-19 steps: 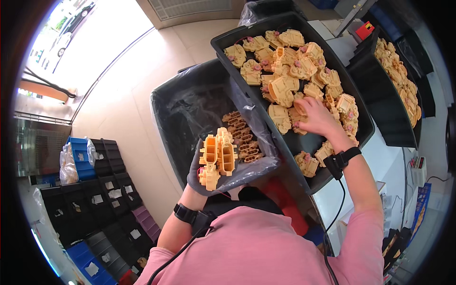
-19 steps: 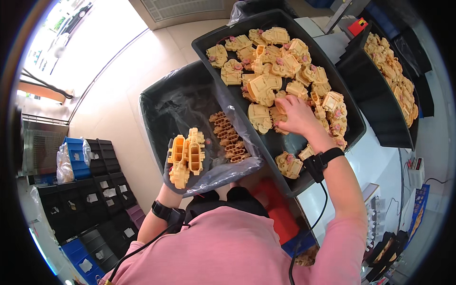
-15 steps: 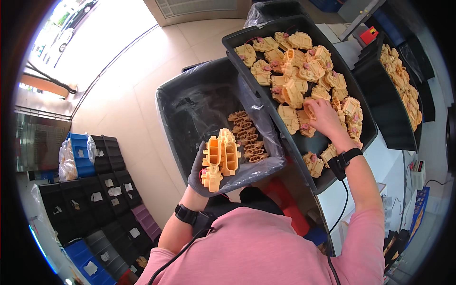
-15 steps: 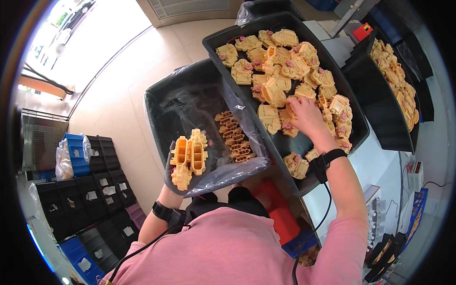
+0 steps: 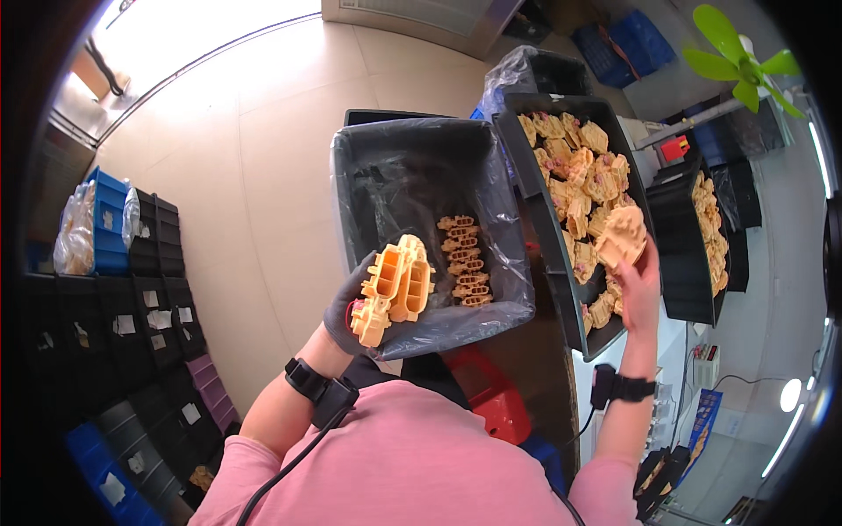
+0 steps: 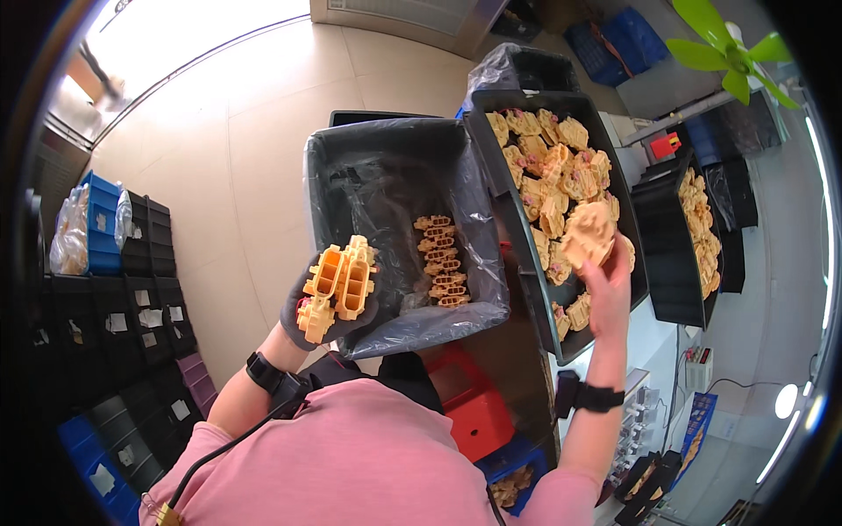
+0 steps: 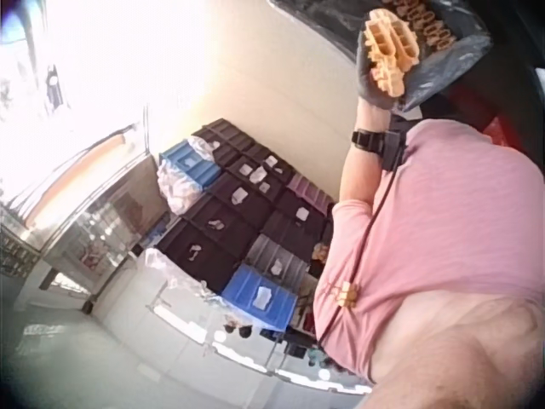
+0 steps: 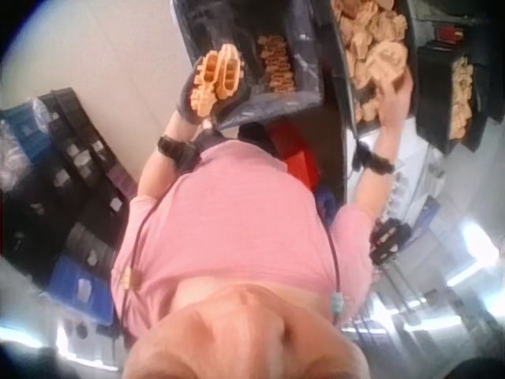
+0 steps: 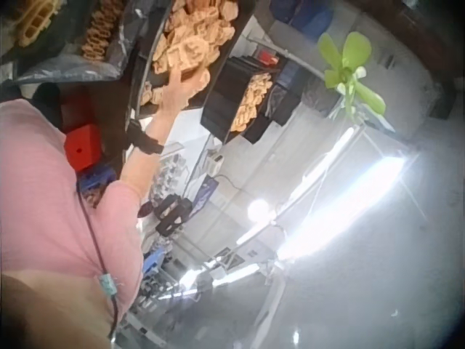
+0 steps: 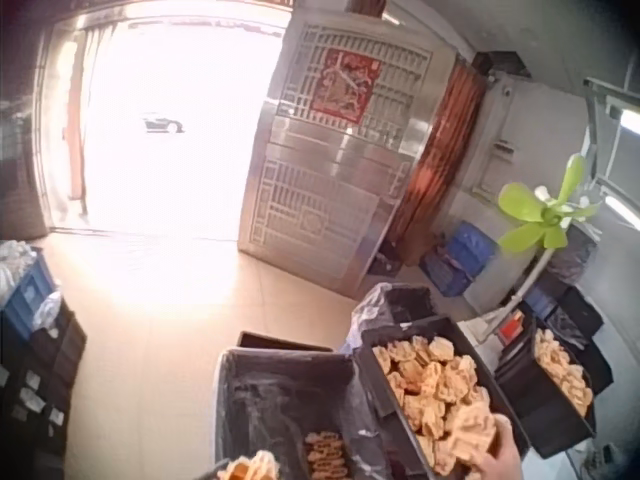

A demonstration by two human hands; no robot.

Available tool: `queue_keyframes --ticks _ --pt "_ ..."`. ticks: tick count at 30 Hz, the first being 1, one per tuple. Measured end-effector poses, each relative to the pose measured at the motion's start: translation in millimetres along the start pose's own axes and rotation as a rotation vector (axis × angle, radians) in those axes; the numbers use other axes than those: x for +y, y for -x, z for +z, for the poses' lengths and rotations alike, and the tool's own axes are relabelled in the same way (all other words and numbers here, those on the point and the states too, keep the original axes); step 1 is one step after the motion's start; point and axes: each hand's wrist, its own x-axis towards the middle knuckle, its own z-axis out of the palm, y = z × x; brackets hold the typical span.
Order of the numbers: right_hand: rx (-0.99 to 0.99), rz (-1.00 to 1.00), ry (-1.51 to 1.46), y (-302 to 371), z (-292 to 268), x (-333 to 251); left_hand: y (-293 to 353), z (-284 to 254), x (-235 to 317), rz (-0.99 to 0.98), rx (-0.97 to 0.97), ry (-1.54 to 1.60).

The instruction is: Sorting and stacking yellow plastic toy components from a large tray into a black crate lined with a plastic bag.

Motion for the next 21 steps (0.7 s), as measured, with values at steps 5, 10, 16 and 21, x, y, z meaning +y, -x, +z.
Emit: queue_keyframes --ticks 5,10,16,21 --pt "-0.581 -0.346 0.550 80.7 105.0 -72.5 13.5 3.3 26.1 -0.118 -0.222 -0.084" --pt "-0.939 -0.587 0.650 111.6 165.2 -99.1 32.1 21.9 29.4 -0.184 -0.189 -0.274" --pt "-0.975 -0.506 0.637 116.2 179.6 -104.0 56.8 13.9 26.3 0.076 -0.392 -0.896" --pt "-0.965 -0.280 0.441 123.9 170.1 -99.1 54.2 23.9 28.5 -0.273 -0.248 -0.465"
